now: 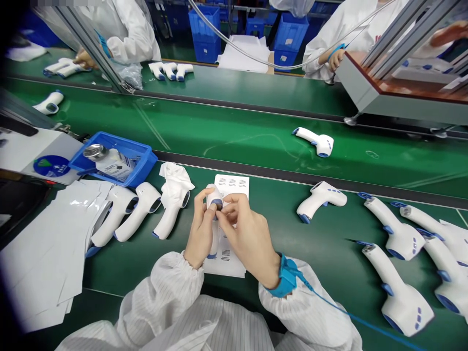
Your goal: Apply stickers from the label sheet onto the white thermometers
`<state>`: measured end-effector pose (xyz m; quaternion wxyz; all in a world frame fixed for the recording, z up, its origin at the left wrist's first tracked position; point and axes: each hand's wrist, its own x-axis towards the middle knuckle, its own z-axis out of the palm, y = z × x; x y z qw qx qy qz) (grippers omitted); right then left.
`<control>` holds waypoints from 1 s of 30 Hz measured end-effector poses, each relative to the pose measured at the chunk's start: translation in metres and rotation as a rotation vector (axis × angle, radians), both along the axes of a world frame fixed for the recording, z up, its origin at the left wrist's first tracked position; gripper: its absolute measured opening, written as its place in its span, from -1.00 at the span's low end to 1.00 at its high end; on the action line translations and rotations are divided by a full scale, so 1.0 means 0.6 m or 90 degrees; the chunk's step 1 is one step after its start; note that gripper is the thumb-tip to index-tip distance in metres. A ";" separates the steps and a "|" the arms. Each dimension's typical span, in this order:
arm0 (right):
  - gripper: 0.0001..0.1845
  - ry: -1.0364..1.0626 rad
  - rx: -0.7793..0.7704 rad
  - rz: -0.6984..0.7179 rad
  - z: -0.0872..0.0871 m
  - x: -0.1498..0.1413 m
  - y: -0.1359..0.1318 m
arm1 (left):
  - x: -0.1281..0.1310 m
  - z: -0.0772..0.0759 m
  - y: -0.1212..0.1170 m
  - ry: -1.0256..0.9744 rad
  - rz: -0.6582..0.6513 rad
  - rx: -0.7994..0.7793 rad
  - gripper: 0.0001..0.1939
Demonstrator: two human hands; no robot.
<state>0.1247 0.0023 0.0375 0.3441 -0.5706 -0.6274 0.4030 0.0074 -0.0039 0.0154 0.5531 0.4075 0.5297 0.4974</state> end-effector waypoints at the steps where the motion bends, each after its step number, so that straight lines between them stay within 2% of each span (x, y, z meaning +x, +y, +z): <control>1: -0.76 0.047 -0.024 0.014 0.001 0.001 0.003 | -0.001 0.000 0.000 -0.011 0.001 -0.009 -0.74; 3: -0.76 0.168 -0.080 0.030 0.002 0.007 0.014 | -0.002 0.000 0.001 -0.044 -0.009 -0.057 -0.72; 6: -0.77 0.287 -0.121 -0.002 -0.001 0.016 0.031 | -0.006 0.000 0.002 -0.128 -0.035 -0.150 -0.59; 8: -0.78 0.281 -0.086 -0.027 -0.007 0.019 0.040 | -0.009 0.003 0.002 -0.178 -0.053 -0.184 -0.53; 10: -0.77 0.238 -0.036 -0.014 -0.014 0.016 0.045 | -0.014 0.009 0.000 -0.204 -0.082 -0.199 -0.51; 12: -0.77 0.200 -0.003 0.034 -0.019 0.010 0.048 | -0.020 0.018 -0.003 -0.212 -0.127 -0.195 -0.40; 15: -0.80 0.179 0.018 0.116 -0.019 0.001 0.047 | -0.029 0.029 -0.009 -0.166 -0.174 -0.123 -0.15; 19: -0.61 0.143 0.039 0.190 -0.007 0.005 0.040 | -0.037 0.034 -0.013 -0.088 -0.168 -0.049 -0.12; 24: -0.57 0.176 0.024 0.256 -0.003 0.011 0.052 | -0.031 0.034 -0.018 -0.102 -0.174 -0.100 -0.03; 26: -0.71 0.207 0.024 0.229 -0.011 0.005 0.065 | -0.027 0.034 -0.021 -0.084 -0.152 -0.082 -0.05; 27: -0.84 0.233 0.018 0.189 -0.017 0.001 0.072 | -0.026 0.033 -0.021 -0.079 -0.144 -0.079 -0.07; 28: -0.87 0.267 0.003 0.134 -0.023 -0.004 0.077 | -0.025 0.032 -0.021 -0.082 -0.138 -0.088 -0.07; 30: -0.71 0.341 -0.038 0.002 -0.034 -0.011 0.079 | -0.026 0.027 -0.017 -0.117 -0.110 -0.128 -0.06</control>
